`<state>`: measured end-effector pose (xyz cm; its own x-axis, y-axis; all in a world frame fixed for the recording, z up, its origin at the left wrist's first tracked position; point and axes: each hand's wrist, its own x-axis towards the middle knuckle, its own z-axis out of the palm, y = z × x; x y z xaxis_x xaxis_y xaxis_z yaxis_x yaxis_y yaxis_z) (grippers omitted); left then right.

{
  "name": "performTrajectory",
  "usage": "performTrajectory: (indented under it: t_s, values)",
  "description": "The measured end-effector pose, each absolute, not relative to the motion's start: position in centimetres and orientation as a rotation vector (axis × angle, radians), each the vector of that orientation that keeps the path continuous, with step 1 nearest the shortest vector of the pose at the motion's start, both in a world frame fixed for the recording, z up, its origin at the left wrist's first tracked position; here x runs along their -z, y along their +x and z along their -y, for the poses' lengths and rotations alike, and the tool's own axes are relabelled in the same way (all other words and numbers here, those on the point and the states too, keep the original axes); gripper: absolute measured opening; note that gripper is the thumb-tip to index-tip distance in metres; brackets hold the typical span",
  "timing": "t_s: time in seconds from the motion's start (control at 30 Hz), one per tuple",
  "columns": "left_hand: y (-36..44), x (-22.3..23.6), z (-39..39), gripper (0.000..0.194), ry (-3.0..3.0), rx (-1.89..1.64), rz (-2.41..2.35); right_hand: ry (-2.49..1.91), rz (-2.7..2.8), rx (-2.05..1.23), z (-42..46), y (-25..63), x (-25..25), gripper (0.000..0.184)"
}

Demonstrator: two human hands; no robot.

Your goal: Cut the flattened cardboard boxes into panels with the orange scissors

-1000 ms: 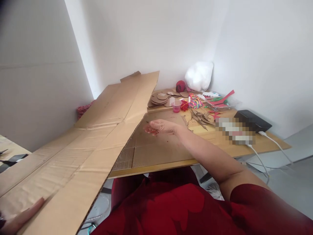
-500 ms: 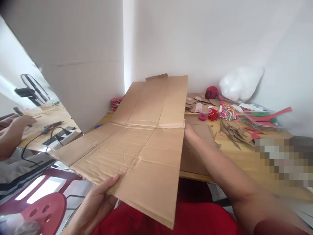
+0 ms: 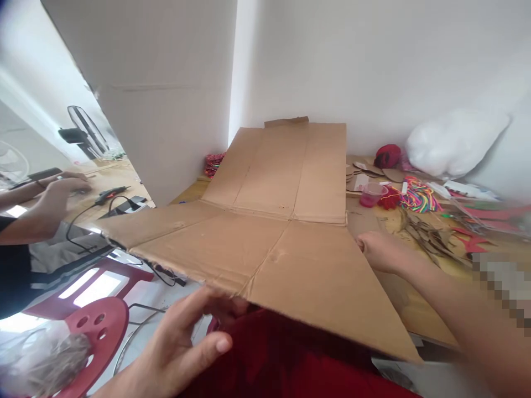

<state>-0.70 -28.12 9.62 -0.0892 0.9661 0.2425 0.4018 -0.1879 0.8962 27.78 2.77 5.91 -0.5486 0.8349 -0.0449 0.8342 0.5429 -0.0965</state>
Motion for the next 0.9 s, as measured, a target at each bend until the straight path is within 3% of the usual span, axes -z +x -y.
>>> performTrajectory:
  t_s: [0.1,0.17,0.27,0.37,0.57,0.9]
  values:
    - [-2.9,-8.8,27.4,0.063,2.479,-1.548,-1.938,-1.505,2.855,-0.238,-2.6,29.2,-6.0,0.014]
    - [-5.1,-8.8,26.8,0.075,2.713,-1.591,-2.283,-1.514,2.870,-0.251,-2.5,29.8,-5.9,0.010]
    - [-8.3,-9.3,25.8,0.057,2.843,-1.158,-2.589,-1.422,2.867,-0.264,-2.2,30.0,-5.7,0.004]
    - [-9.7,-10.1,25.3,0.032,2.978,-0.842,-2.384,-1.316,2.869,-0.314,-1.8,29.9,-5.5,0.003]
    - [-7.4,-10.6,27.3,0.029,3.125,-0.855,-2.075,-1.373,2.901,-0.296,-1.8,30.3,-5.3,0.019]
    - [-8.5,-7.3,31.2,0.044,2.775,-1.010,-2.017,-1.718,2.811,-0.219,-3.8,32.2,-5.9,0.011]
